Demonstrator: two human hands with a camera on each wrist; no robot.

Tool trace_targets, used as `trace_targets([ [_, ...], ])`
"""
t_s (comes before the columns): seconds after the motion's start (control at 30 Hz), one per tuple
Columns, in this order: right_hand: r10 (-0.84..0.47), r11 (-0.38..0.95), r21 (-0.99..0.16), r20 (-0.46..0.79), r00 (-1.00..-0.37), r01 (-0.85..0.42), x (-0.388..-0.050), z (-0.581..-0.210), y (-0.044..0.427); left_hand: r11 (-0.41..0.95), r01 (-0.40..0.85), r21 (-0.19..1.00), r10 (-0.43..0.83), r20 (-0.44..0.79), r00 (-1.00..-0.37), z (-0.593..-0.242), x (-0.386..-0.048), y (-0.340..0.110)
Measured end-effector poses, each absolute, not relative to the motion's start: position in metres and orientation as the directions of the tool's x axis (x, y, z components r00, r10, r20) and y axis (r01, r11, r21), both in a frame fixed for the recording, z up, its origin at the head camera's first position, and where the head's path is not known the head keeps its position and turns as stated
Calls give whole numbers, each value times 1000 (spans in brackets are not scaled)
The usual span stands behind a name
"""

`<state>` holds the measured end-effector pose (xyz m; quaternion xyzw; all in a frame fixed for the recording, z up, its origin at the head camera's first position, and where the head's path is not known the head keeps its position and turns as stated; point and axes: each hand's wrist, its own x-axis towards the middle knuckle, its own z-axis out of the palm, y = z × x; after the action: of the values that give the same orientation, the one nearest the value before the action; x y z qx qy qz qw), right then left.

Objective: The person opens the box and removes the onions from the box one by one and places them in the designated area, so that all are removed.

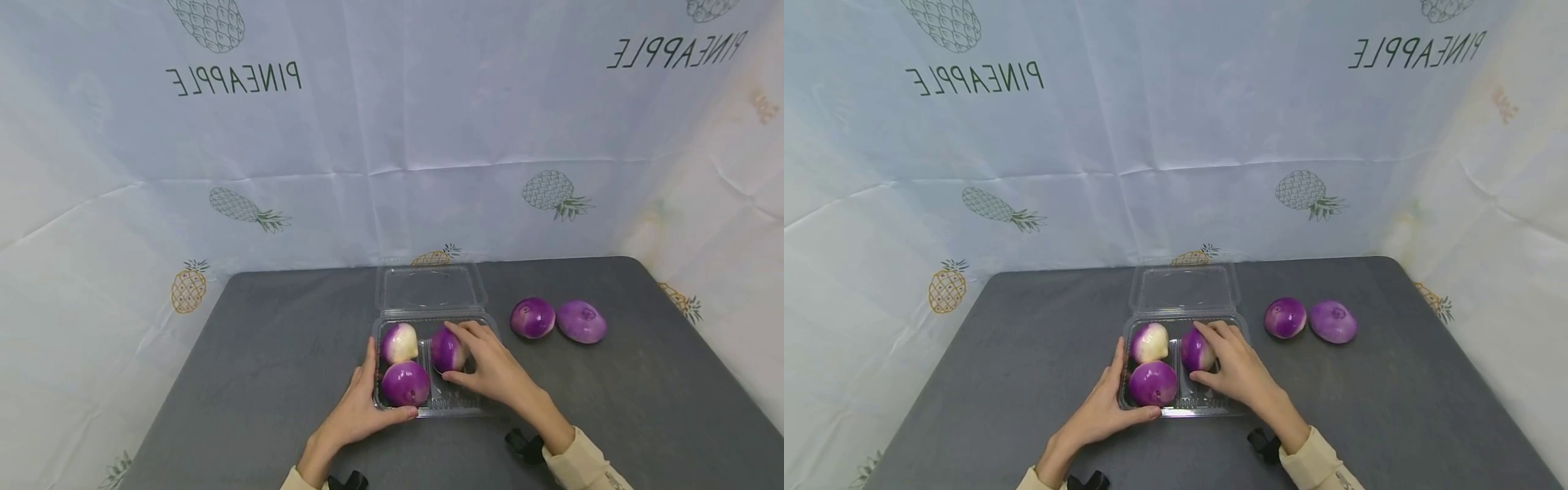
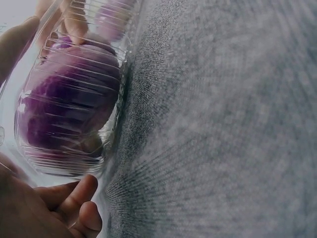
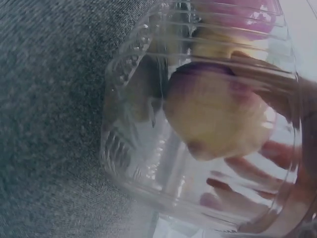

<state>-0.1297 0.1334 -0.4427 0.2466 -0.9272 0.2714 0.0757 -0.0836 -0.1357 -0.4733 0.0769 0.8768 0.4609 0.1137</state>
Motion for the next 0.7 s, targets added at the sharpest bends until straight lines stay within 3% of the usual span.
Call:
trace_targets([
  [0.43,-459,749,-446,185,-869,-490,-128,-441,137,574,32,818,231,-124,-965,-473,-83,-136],
  [0.7,-473,722,-474,191,-860,-503,-129,-443,135,574,30,818,230,-126,-965,-473,-83,-135],
])
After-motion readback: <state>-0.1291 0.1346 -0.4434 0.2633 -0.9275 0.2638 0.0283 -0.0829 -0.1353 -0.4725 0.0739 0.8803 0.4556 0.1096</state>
